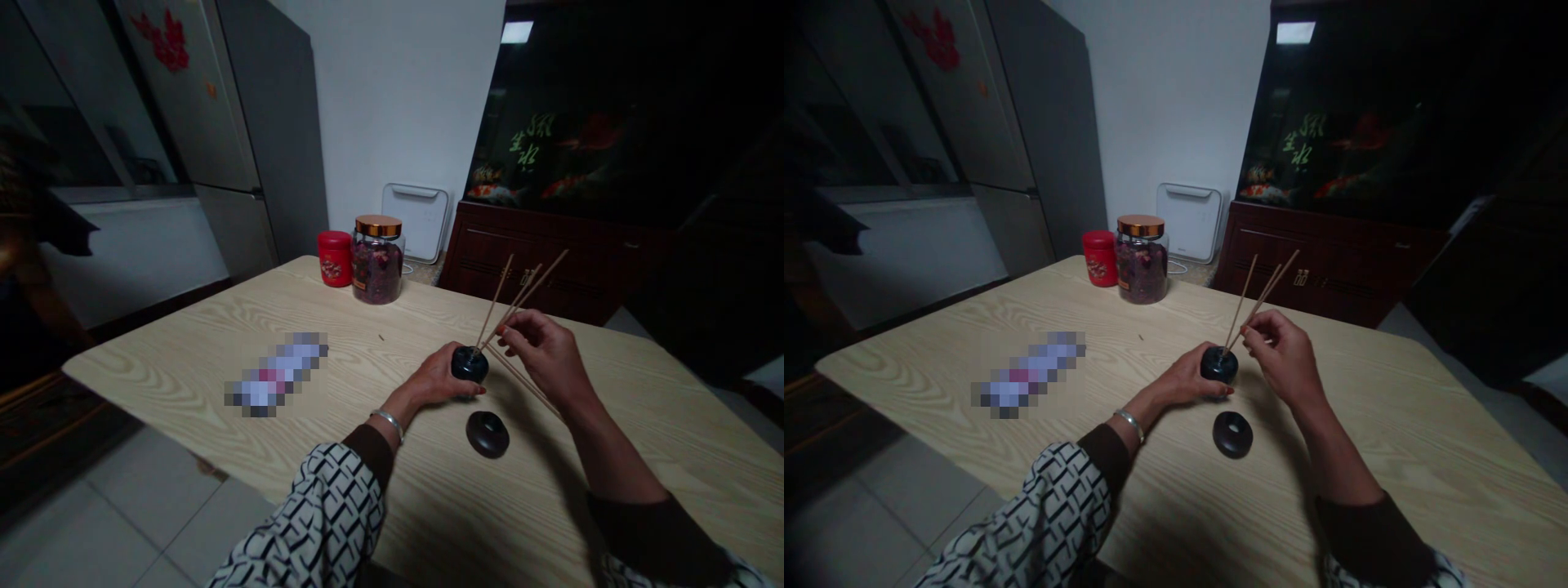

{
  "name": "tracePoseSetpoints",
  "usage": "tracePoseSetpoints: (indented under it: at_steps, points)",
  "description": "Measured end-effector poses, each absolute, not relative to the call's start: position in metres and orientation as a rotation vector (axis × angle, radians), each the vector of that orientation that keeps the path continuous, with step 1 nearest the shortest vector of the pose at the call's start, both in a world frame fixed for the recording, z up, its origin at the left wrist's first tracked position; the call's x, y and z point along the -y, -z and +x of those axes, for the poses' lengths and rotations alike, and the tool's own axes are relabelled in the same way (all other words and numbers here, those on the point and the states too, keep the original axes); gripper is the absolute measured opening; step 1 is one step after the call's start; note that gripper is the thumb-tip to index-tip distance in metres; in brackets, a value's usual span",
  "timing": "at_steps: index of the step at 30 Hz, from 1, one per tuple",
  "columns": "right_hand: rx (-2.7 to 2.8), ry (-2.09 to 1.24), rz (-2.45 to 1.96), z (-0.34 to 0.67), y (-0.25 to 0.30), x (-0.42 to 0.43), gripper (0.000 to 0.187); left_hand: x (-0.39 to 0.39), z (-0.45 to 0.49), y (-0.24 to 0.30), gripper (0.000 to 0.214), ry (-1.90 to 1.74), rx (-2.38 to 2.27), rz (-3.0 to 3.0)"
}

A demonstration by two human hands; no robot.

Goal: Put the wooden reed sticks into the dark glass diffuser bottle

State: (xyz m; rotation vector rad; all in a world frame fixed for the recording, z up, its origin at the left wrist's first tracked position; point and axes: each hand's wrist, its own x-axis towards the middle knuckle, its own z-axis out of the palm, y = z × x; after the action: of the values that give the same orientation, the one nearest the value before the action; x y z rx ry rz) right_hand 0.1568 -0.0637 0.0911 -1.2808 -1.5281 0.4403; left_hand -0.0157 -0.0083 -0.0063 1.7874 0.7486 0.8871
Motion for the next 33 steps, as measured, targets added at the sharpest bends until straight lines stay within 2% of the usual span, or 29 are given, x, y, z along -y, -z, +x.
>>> tracePoseSetpoints:
  at_steps: [6, 12, 15, 22, 29, 33]
  points:
    - [1.802, -0.608, -1.47, 0.191, -0.091, 0.059, 0.031, 0.008, -0.015, 0.007, 0.069, -0.898, -0.74, 1.784]
    - [2.013, -0.214, -2.168, 0.255, -0.065, 0.05, 0.016, 0.007, -0.015, 0.009, 0.067, -0.893, -0.738, 1.774]
    - [2.062, -0.202, -2.404, 0.269, -0.04, 0.045, 0.016, 0.007, -0.015, 0.008, 0.065, -0.891, -0.745, 1.766]
    - [2.047, -0.409, -2.302, 0.279, -0.02, 0.04, 0.01, 0.009, -0.015, 0.005, 0.064, -0.894, -0.728, 1.737]
    - [2.055, -0.359, -2.294, 0.273, -0.019, 0.04, 0.008, 0.01, -0.016, 0.002, 0.064, -0.881, -0.75, 1.772]
    - [2.034, -0.348, -2.258, 0.272, -0.023, 0.04, 0.015, 0.01, -0.015, 0.003, 0.065, -0.876, -0.739, 1.752]
